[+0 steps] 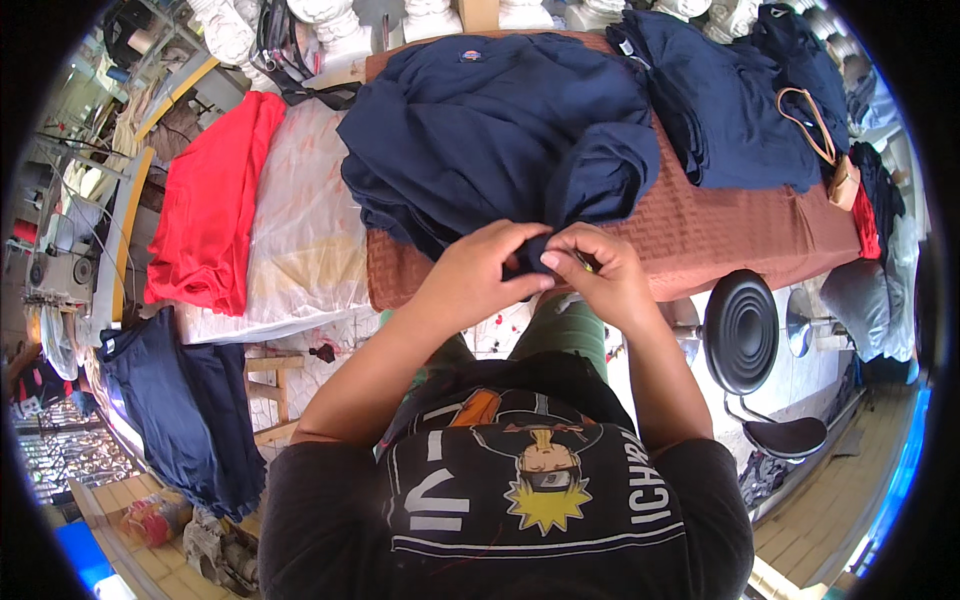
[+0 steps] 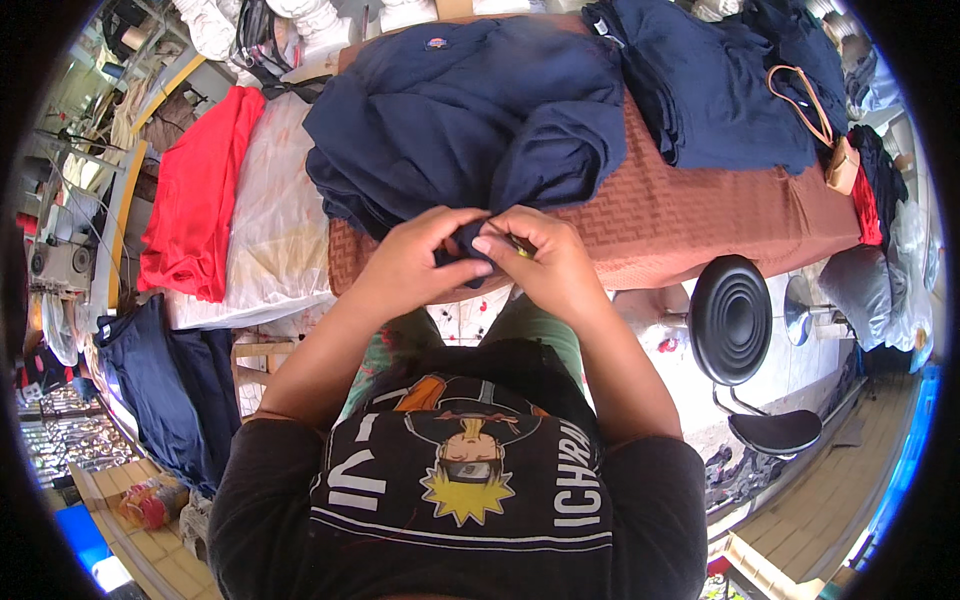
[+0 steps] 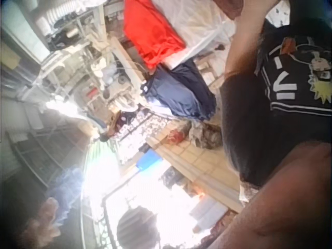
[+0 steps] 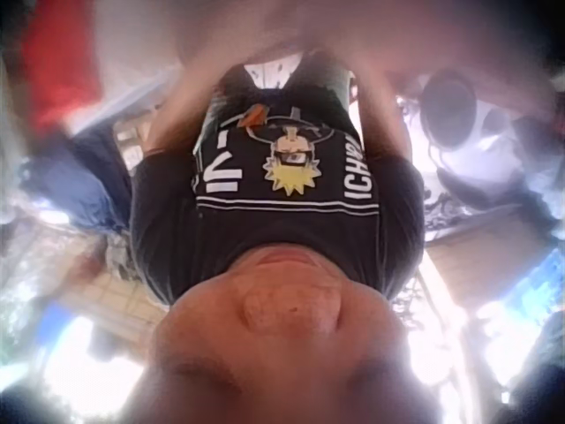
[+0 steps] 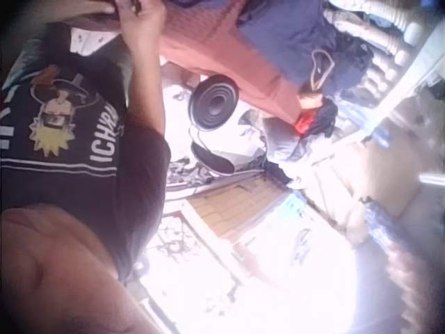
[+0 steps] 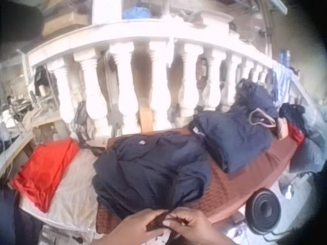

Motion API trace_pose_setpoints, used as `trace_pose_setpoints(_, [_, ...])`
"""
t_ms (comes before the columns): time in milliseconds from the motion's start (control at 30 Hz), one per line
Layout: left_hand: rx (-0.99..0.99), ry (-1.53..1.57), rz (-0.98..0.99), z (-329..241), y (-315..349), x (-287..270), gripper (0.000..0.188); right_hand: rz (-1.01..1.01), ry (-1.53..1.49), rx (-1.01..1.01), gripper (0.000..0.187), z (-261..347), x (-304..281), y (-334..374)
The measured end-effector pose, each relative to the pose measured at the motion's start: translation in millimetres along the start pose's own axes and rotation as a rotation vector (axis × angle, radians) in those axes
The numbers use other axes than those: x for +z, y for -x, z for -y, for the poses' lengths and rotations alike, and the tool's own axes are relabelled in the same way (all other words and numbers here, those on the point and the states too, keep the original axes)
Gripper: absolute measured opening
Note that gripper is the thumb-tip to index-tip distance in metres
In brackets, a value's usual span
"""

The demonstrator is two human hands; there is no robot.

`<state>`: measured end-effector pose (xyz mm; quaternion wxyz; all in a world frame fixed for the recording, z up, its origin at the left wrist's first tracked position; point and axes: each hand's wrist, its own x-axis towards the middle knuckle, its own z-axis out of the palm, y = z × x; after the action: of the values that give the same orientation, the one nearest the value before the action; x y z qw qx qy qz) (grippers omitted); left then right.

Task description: The person uses shears to trim threads from dark blue shirts on a workspace, picks up and unfolds different shirts, and inspects the tags and seams.

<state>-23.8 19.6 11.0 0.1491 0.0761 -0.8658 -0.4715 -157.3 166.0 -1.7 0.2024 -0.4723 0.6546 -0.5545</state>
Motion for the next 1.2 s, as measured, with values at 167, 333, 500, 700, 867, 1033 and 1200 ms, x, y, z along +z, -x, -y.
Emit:
trace_pose_setpoints(167, [0.079,-0.282,0.015,8.9,5.5,-0.5,0.028,-0.177,0.339,0.106,0.037,14.4,-25.2,-5.5])
trace_pose_setpoints(333, [0.029,-0.265,-0.152,-0.6,2.9,-21.6,0.016,-0.324,0.896,0.14,0.046,-29.4,-62.3,-36.6])
trace_pose_setpoints(500, [0.036,-0.478,-0.649,-64.0,-52.2,-128.7,0.012,-0.535,1.062,-0.025,0.033,-4.7,-133.8,-91.1])
trace_pose_setpoints(700, [0.236,-0.526,-0.788,-175.9,-89.7,-249.2,0.02,-0.609,1.182,-0.129,0.028,158.2,-254.2,-159.5])
trace_pose_setpoints(867, [0.251,-0.844,-0.649,-163.2,-140.0,-249.4,0.031,-0.504,0.865,0.1,0.035,194.8,-314.3,-210.5])
trace_pose_setpoints(1033, [0.192,-0.406,-0.77,-149.1,-187.4,-270.5,0.028,-0.631,0.973,-0.126,0.035,291.8,-225.3,-153.8])
trace_pose_setpoints(1200, [-0.141,-0.108,-0.544,-15.7,-120.4,-267.8,0.051,0.18,0.531,-0.216,0.066,259.7,-134.2,-52.8])
